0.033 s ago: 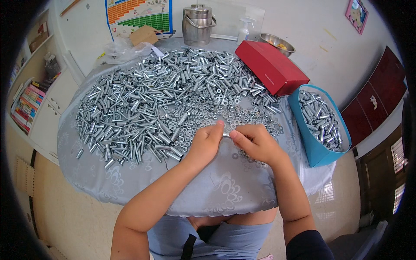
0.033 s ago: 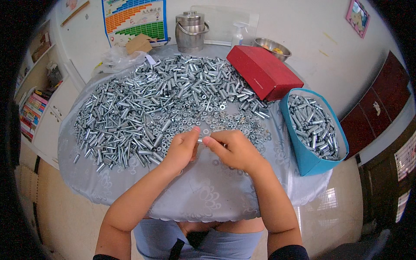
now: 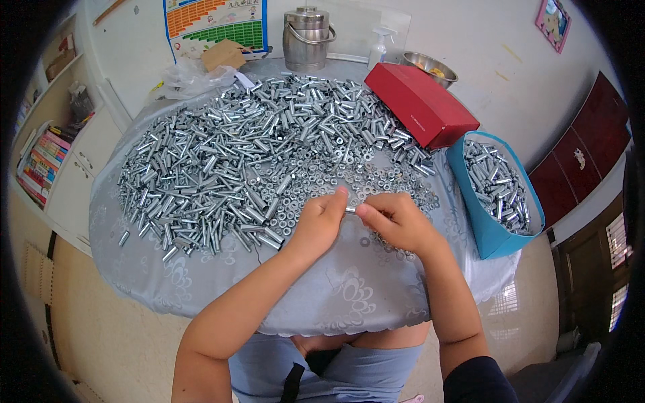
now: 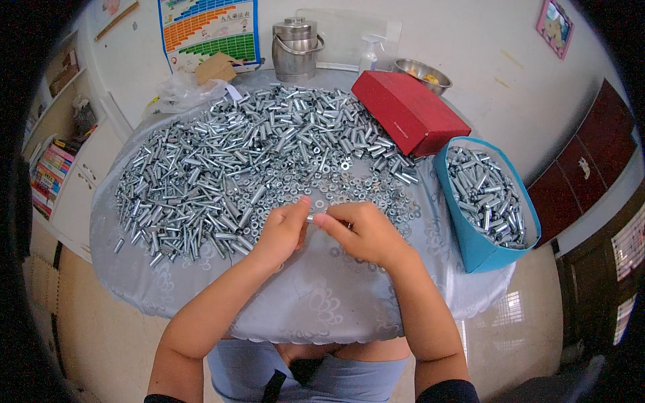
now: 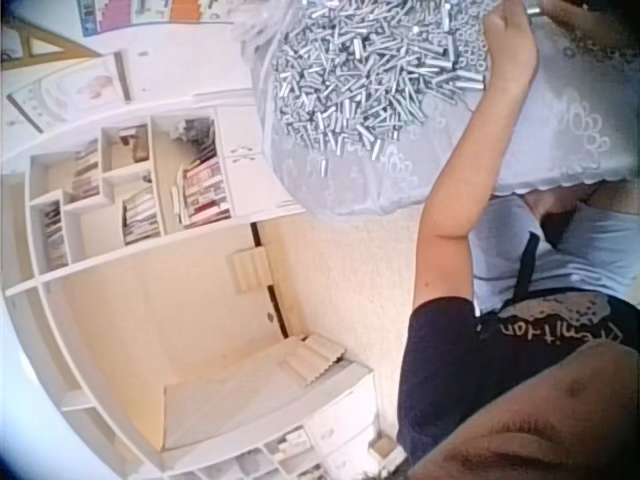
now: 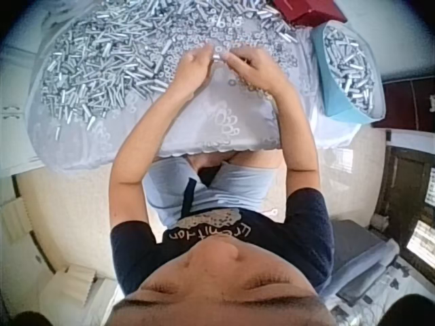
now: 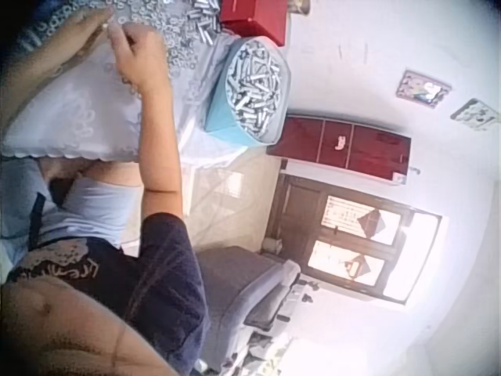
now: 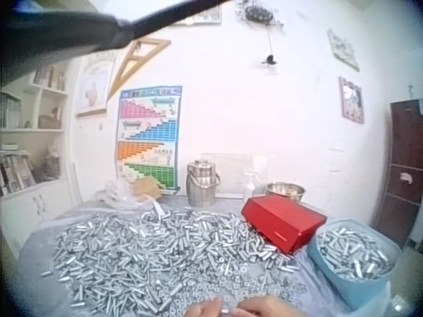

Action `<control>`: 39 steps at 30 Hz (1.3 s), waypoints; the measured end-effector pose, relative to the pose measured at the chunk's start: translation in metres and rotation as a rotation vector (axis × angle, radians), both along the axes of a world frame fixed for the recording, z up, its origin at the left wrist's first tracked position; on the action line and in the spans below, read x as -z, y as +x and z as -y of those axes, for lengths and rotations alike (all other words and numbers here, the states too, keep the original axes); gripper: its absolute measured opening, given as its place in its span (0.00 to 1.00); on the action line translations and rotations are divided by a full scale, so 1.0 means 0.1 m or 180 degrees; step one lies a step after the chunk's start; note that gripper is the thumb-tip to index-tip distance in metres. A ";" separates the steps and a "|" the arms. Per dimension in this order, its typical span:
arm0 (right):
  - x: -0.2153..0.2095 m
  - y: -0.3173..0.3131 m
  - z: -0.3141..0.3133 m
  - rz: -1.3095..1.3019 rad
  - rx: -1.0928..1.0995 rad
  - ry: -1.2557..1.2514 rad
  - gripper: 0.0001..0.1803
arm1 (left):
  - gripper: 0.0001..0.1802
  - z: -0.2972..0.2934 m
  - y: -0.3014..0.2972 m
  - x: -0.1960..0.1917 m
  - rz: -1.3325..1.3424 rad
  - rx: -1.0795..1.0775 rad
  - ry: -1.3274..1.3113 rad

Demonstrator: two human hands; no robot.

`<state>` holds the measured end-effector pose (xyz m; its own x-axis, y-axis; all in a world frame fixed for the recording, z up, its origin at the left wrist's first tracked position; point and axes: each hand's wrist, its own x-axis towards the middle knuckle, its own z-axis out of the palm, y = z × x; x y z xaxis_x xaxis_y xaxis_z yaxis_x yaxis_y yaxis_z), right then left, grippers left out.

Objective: The person sits at a table covered with a large pile of metal bolts, nuts, and washers. They repeatedly pick up a bolt, thread a washer and a nut onto it by hand, and place the assembled fastener into a blue plastic bin on the right side of the table.

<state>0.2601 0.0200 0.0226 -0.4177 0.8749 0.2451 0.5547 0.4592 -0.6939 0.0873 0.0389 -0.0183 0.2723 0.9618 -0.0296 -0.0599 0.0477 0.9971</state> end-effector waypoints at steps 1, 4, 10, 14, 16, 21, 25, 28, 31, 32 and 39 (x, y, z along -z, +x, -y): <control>-0.06 -0.04 0.04 -0.0070 0.0046 0.0004 0.12 | 0.27 0.00 -0.01 0.01 0.0030 0.0005 -0.0034; -0.11 -0.09 0.09 -0.0172 0.0130 0.0022 0.13 | 0.27 -0.01 -0.02 0.00 0.0163 0.0008 -0.0204; -0.05 -0.08 0.05 0.0005 0.0081 0.0142 0.15 | 0.24 -0.03 -0.04 0.04 0.0182 0.0073 -0.0091; -0.04 -0.07 0.04 0.0037 0.0032 0.0160 0.17 | 0.24 -0.02 -0.03 0.02 0.0138 0.0076 -0.0062; -0.07 -0.08 0.05 0.0198 0.0070 0.0098 0.18 | 0.24 -0.03 -0.02 0.03 0.0165 0.0030 -0.0124; -0.07 -0.09 0.04 0.0343 0.0058 0.0136 0.18 | 0.24 -0.04 -0.03 0.08 0.0215 -0.0009 -0.0123; -0.03 -0.08 0.04 0.0221 0.0072 0.0082 0.18 | 0.26 -0.02 -0.02 0.04 0.0092 0.0002 -0.0143; -0.05 -0.09 0.05 0.0233 0.0089 0.0000 0.19 | 0.26 -0.01 -0.02 0.04 0.0113 0.0004 -0.0192; -0.07 -0.10 0.05 0.0306 0.0099 -0.0054 0.19 | 0.26 -0.01 -0.04 0.05 0.0192 0.0047 -0.0192; -0.08 -0.10 0.06 0.0332 0.0107 -0.0074 0.19 | 0.26 -0.02 -0.04 0.04 0.0208 0.0069 -0.0186; -0.06 -0.09 0.04 0.0374 0.0084 0.0071 0.20 | 0.26 0.00 -0.02 -0.03 0.0099 -0.0025 -0.0227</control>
<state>0.2510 0.0157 0.0284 -0.4216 0.8809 0.2152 0.6438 0.4579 -0.6131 0.0852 0.0385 -0.0158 0.2667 0.9596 -0.0898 -0.0914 0.1179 0.9888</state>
